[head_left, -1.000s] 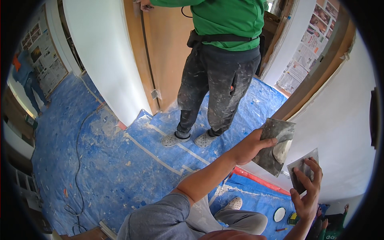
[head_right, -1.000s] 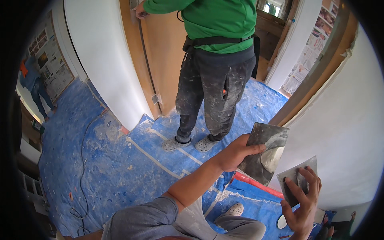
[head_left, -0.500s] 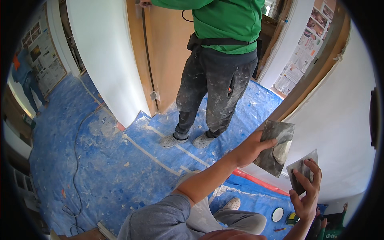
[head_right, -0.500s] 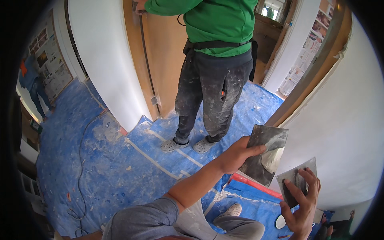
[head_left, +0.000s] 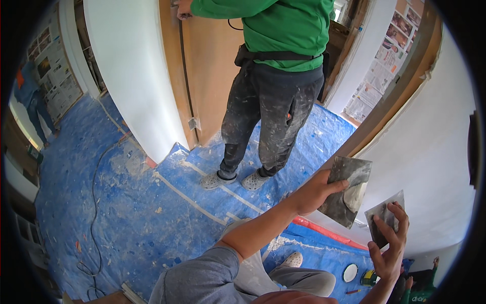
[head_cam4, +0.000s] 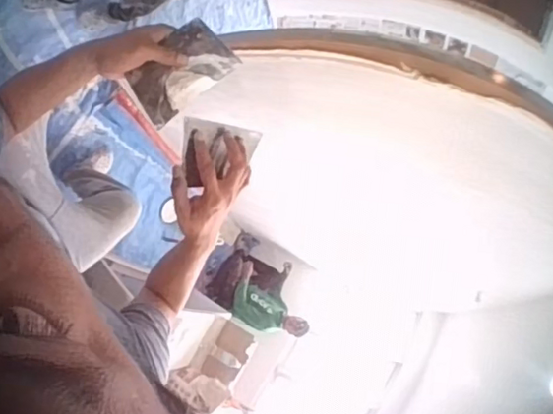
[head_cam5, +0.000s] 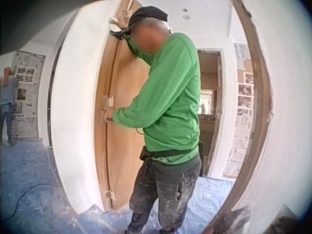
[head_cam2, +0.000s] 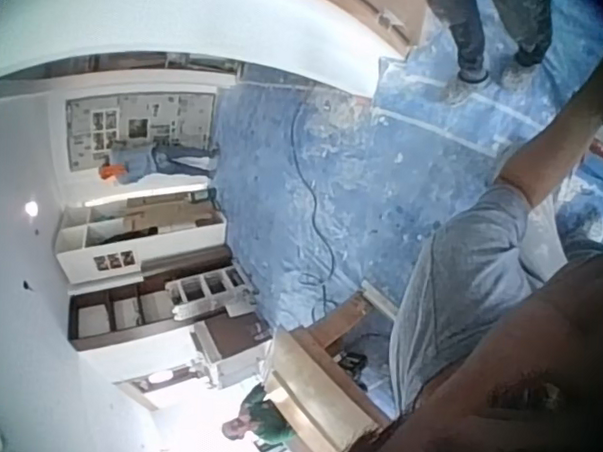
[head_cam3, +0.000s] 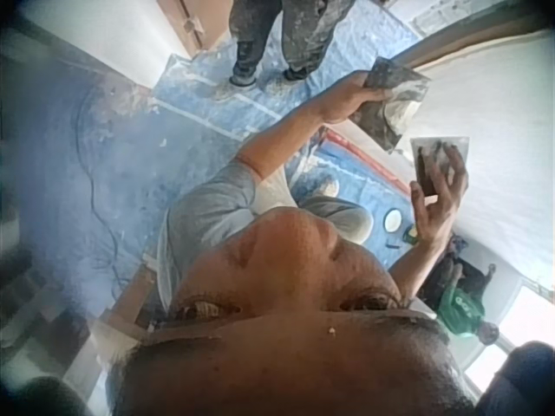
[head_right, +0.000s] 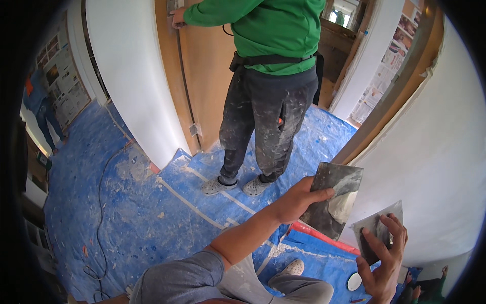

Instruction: The person applies plaster to a wall using a trowel and a hawk. They scoop plaster from a board and spread it onto the wall surface, smoothing it out. The person is sitting on the floor for a portion of the task.

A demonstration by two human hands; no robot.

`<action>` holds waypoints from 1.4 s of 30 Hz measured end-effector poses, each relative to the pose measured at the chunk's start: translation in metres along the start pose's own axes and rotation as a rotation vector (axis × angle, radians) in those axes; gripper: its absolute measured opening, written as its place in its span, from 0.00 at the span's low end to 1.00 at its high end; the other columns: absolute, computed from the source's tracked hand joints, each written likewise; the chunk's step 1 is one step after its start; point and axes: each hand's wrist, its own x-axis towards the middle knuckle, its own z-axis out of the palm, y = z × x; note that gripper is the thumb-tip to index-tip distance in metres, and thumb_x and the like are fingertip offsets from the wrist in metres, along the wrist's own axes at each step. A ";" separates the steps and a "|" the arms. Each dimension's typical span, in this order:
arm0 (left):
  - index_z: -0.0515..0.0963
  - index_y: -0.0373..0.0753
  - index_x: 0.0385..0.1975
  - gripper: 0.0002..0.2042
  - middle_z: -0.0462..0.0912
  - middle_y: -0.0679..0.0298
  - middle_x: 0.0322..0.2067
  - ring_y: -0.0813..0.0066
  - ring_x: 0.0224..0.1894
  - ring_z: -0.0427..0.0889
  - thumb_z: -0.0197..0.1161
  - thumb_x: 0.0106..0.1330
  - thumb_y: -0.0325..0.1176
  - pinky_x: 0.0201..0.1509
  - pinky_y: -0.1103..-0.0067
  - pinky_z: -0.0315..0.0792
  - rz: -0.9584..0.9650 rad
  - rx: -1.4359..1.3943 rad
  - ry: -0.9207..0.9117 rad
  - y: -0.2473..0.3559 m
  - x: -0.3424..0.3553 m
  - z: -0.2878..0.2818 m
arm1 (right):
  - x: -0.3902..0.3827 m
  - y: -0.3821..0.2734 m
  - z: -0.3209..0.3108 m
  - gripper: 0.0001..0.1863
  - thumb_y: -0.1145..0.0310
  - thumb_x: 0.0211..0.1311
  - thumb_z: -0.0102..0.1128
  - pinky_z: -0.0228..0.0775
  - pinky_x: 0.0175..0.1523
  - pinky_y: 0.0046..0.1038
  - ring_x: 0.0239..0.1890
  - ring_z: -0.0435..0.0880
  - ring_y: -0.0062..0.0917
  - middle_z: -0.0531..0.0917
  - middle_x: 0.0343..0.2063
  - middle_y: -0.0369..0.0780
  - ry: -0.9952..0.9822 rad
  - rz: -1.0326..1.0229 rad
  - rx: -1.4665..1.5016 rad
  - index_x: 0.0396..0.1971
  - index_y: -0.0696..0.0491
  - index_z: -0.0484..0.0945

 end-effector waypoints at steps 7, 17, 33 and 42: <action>0.75 0.32 0.59 0.17 0.83 0.65 0.49 0.81 0.51 0.80 0.58 0.76 0.35 0.58 0.77 0.74 0.016 -0.004 0.039 -0.002 0.001 -0.001 | 0.004 0.004 -0.004 0.26 0.52 0.57 0.62 0.56 0.70 0.56 0.71 0.64 0.54 0.70 0.65 0.51 -0.043 0.006 -0.060 0.53 0.50 0.84; 0.78 0.33 0.56 0.16 0.85 0.65 0.46 0.80 0.47 0.82 0.61 0.74 0.35 0.54 0.77 0.76 0.004 0.063 0.141 0.003 0.002 0.005 | 0.012 0.011 0.002 0.29 0.57 0.43 0.69 0.58 0.68 0.54 0.65 0.69 0.55 0.75 0.60 0.51 0.028 -0.066 -0.045 0.50 0.47 0.87; 0.78 0.30 0.54 0.14 0.85 0.63 0.46 0.79 0.48 0.81 0.57 0.76 0.33 0.54 0.77 0.76 0.017 0.018 0.132 -0.005 0.008 0.013 | 0.022 0.011 -0.003 0.28 0.58 0.42 0.71 0.58 0.67 0.50 0.65 0.72 0.45 0.77 0.59 0.42 -0.088 -0.107 -0.129 0.51 0.37 0.88; 0.78 0.29 0.53 0.14 0.85 0.61 0.45 0.79 0.47 0.82 0.56 0.76 0.32 0.52 0.76 0.77 0.032 0.056 0.118 0.000 0.004 0.017 | 0.030 0.010 0.007 0.28 0.59 0.43 0.72 0.56 0.65 0.56 0.66 0.71 0.42 0.78 0.58 0.40 -0.156 -0.129 -0.178 0.51 0.35 0.88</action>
